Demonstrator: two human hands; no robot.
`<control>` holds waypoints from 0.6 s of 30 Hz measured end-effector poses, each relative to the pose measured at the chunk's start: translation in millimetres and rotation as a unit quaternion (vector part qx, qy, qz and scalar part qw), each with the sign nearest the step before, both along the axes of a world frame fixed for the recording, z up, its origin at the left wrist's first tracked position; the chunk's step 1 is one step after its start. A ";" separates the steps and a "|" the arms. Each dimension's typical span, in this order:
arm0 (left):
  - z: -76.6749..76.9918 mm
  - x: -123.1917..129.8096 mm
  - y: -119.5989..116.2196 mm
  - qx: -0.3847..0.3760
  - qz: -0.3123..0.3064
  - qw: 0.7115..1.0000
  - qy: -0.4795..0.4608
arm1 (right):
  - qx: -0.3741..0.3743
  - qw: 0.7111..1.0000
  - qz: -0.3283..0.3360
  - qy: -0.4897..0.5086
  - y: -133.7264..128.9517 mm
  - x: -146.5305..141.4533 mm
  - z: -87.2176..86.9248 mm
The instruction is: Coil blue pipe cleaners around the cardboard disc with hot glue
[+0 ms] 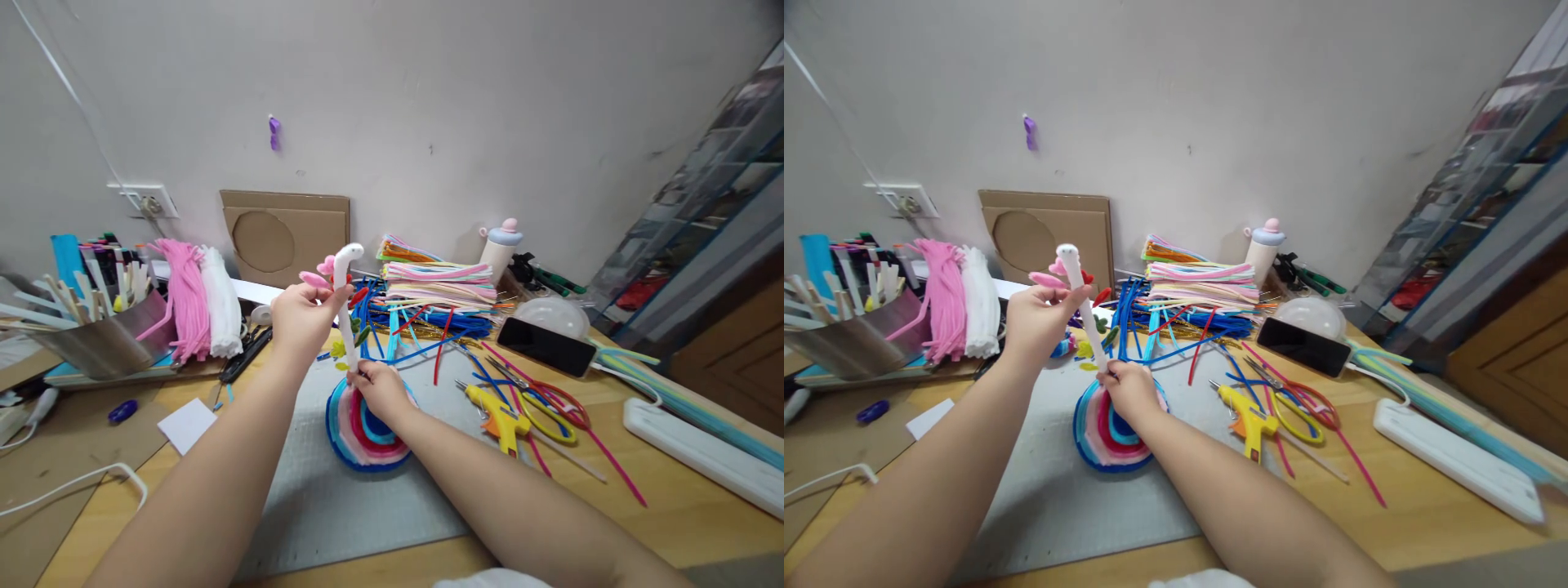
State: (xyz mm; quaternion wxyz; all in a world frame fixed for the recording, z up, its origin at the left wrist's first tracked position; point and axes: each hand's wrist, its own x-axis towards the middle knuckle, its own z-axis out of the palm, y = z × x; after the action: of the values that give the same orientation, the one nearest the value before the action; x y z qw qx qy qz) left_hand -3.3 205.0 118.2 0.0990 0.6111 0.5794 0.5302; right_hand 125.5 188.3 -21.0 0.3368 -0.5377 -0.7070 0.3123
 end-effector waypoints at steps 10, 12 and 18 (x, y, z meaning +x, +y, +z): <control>4.7 -8.4 29.0 -0.082 -0.036 0.990 -0.107 | 0.015 0.999 -0.012 -0.043 -3.8 0.8 2.8; 3.7 -9.8 32.3 -0.083 -0.038 0.990 -0.109 | 0.017 0.999 -0.012 -0.046 -3.8 0.9 2.6; 6.9 -7.4 21.2 -0.066 -0.036 0.996 -0.039 | 0.025 0.998 -0.015 -0.050 -2.7 0.1 0.8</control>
State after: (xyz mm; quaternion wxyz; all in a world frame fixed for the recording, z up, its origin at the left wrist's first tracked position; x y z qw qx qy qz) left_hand -10.7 226.2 125.0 0.1804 0.6024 0.5865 0.5104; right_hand 125.6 185.6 -20.2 0.3186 -0.5544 -0.7226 0.2625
